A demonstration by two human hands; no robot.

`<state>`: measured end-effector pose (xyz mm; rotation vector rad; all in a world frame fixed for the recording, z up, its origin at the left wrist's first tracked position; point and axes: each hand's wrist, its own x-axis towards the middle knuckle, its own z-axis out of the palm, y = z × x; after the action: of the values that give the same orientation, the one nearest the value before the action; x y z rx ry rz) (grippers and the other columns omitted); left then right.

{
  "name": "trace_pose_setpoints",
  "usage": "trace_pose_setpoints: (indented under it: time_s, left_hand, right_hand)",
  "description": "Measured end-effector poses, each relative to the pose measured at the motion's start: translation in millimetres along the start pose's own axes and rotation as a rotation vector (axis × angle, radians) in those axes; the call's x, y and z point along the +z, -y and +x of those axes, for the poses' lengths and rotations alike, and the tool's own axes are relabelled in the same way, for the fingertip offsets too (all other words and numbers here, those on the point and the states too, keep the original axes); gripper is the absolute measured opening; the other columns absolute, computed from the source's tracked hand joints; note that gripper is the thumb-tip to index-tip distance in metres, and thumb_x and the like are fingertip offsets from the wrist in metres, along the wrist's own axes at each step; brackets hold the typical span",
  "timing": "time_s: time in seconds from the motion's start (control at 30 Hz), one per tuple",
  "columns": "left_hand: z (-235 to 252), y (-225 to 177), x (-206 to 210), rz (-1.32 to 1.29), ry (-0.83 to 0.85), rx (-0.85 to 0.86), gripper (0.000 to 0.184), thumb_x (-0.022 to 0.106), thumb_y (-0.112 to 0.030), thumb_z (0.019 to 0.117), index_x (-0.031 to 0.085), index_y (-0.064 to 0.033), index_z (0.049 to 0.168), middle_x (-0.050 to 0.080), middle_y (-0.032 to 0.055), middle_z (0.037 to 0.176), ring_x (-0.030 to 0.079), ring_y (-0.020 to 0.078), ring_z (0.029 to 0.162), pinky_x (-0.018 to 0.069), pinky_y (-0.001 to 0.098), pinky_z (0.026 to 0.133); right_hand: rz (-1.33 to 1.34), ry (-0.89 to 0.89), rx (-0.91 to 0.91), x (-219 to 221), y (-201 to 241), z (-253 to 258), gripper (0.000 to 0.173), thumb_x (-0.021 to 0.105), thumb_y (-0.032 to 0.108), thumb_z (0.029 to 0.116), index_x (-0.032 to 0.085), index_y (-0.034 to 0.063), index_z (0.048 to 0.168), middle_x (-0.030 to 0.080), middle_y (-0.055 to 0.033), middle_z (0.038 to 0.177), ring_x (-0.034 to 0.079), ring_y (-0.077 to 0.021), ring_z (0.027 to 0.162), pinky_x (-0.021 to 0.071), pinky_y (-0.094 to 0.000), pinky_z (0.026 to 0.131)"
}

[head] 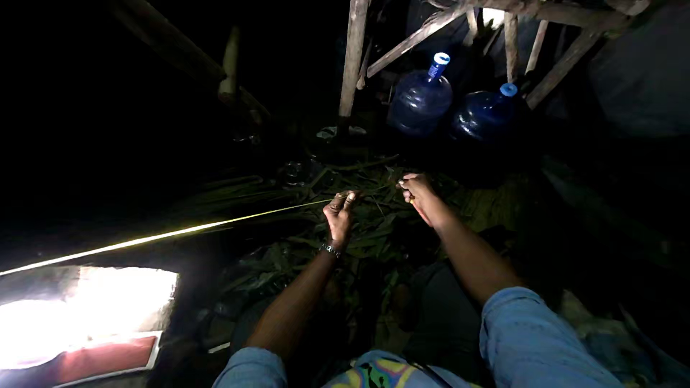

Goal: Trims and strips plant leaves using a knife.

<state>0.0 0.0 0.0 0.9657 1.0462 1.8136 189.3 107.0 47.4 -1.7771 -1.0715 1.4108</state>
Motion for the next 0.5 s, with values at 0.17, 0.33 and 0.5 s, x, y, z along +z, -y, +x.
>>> trace_pose_setpoints:
  time_s: [0.17, 0.33, 0.5]
  left_hand:
    - [33, -25, -31, -0.094, -0.282, -0.332, 0.022, 0.047, -0.012, 0.1092, 0.060, 0.0044, 0.116, 0.069, 0.0098, 0.098, 0.069, 0.0166, 0.085, 0.0594, 0.0334, 0.083]
    - [40, -33, -42, -0.108, -0.295, -0.299, 0.018, 0.048, -0.009, 0.1080, 0.061, 0.0027, 0.115, 0.070, 0.0087, 0.099, 0.071, 0.0154, 0.085, 0.0601, 0.0320, 0.082]
    - [30, -29, -21, -0.228, -0.345, -0.343, 0.016, 0.053, -0.010, 0.1065, 0.063, 0.0016, 0.108, 0.072, 0.0092, 0.094, 0.071, 0.0167, 0.084, 0.0599, 0.0312, 0.080]
  right_hand:
    - [-0.468, 0.095, -0.340, -34, -10, 11, 0.029, 0.049, 0.002, 0.1033, 0.063, -0.0006, 0.128, 0.066, -0.0133, 0.090, 0.048, -0.0143, 0.058, 0.0428, -0.0327, 0.053]
    - [-0.149, 0.070, -0.125, -35, -3, -8, 0.023, 0.051, 0.003, 0.1035, 0.059, 0.0010, 0.124, 0.061, -0.0042, 0.078, 0.040, -0.0037, 0.044, 0.0357, -0.0193, 0.041]
    - [-0.027, 0.548, -0.090, -21, 7, -35, 0.032, 0.046, 0.005, 0.1053, 0.056, 0.0053, 0.136, 0.056, -0.0003, 0.075, 0.041, -0.0024, 0.048, 0.0365, -0.0167, 0.043]
